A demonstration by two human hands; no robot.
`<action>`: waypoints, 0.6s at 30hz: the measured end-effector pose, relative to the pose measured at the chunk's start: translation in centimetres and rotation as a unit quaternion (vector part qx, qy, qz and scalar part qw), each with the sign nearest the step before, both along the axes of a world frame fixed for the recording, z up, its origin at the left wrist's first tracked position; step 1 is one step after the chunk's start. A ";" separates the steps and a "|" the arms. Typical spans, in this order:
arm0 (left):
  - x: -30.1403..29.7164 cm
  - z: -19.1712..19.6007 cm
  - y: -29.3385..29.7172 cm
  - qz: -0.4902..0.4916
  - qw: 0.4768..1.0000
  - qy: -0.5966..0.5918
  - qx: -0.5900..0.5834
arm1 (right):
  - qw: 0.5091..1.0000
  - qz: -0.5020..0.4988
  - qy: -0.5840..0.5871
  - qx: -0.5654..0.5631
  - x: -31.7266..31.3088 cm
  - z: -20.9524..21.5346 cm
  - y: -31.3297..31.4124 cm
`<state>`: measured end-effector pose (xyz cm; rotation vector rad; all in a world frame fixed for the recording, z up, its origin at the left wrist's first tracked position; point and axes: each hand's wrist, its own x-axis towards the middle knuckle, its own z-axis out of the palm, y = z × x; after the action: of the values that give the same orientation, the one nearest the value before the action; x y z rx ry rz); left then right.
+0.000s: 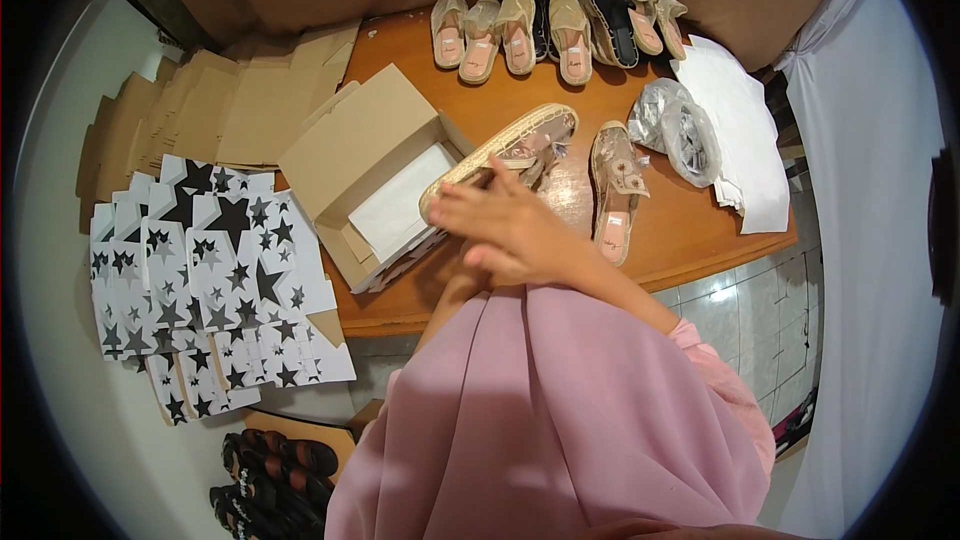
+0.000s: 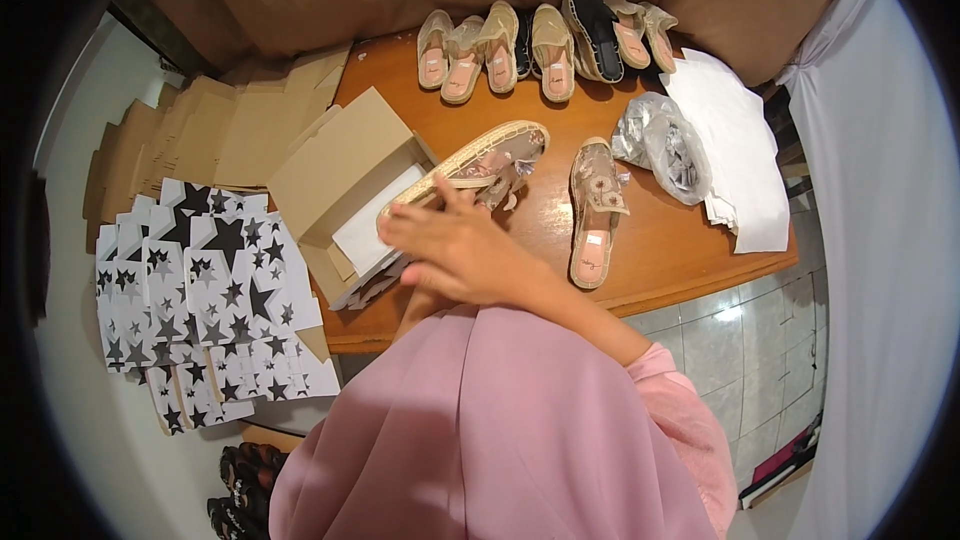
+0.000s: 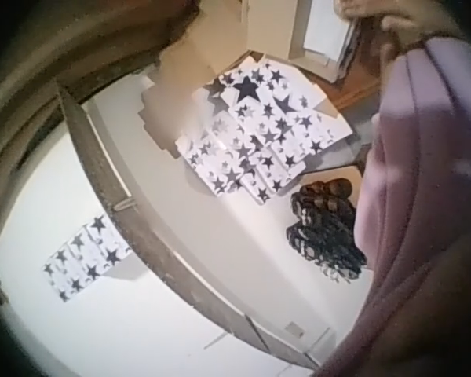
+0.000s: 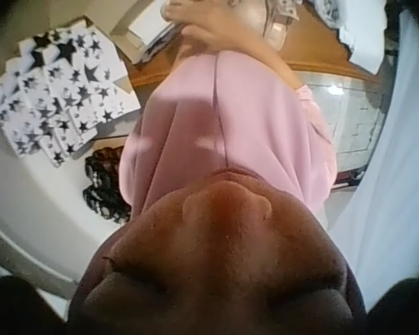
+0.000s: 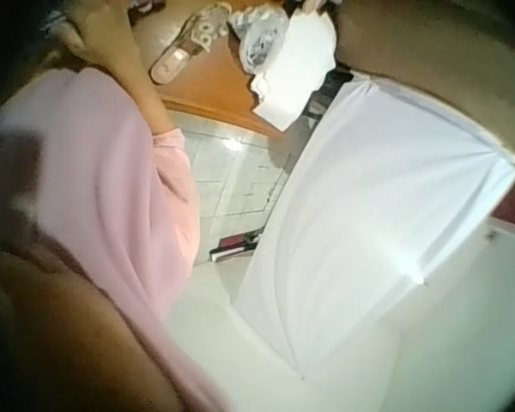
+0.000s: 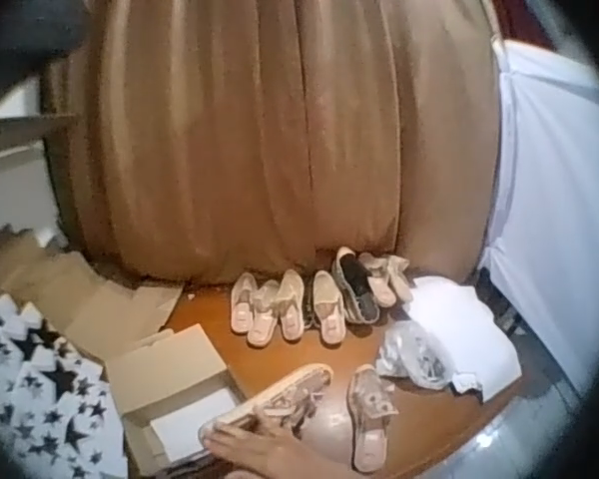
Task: Assemble a shoe box, line it with tissue paper, and pack a pair of decorative sandals inside.
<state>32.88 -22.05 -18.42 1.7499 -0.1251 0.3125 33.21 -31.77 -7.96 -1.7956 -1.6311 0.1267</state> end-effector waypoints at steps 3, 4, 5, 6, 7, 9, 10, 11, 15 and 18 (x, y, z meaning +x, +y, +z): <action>-0.1 1.1 -0.5 -0.027 0.998 -0.030 -0.046 | 0.989 -0.135 0.019 0.059 2.8 -0.5 -0.9; 0.0 1.2 -0.6 -0.034 0.997 -0.041 -0.061 | 0.969 -0.221 0.049 0.096 3.4 -0.9 -0.9; 0.0 1.0 -0.6 -0.005 1.000 -0.001 0.010 | 0.969 -0.224 0.048 0.096 3.3 -1.1 -0.9; 0.2 0.7 -0.7 -0.011 1.000 -0.003 0.009 | 0.970 -0.236 0.022 0.055 3.2 -1.1 -0.7; 0.3 -0.1 -0.6 -0.015 1.000 -0.019 0.006 | 0.970 -0.241 -0.002 0.015 2.9 -1.2 -0.1; 0.1 -2.0 -0.1 -0.018 0.999 -0.050 -0.002 | 0.985 -0.147 0.032 0.086 0.2 -1.5 1.3; 0.2 -3.1 -0.1 -0.027 0.997 -0.067 -0.007 | 0.985 -0.150 0.029 0.086 -0.2 -1.3 1.4; 0.3 -4.1 -0.1 -0.035 0.996 -0.083 -0.011 | 0.996 -0.034 0.054 0.058 -0.5 -0.8 1.4; -0.5 -6.9 0.8 -0.055 0.989 -0.138 -0.025 | 0.992 -0.030 0.083 0.087 -0.2 1.3 0.4; -0.1 0.7 0.4 -0.101 0.932 0.060 -0.342 | 0.956 -0.228 0.116 0.141 4.2 -0.4 -3.3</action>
<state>32.74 -21.70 -17.68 1.0461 -0.0917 0.0774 37.38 -35.08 -8.33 -1.8048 -0.9851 -0.0983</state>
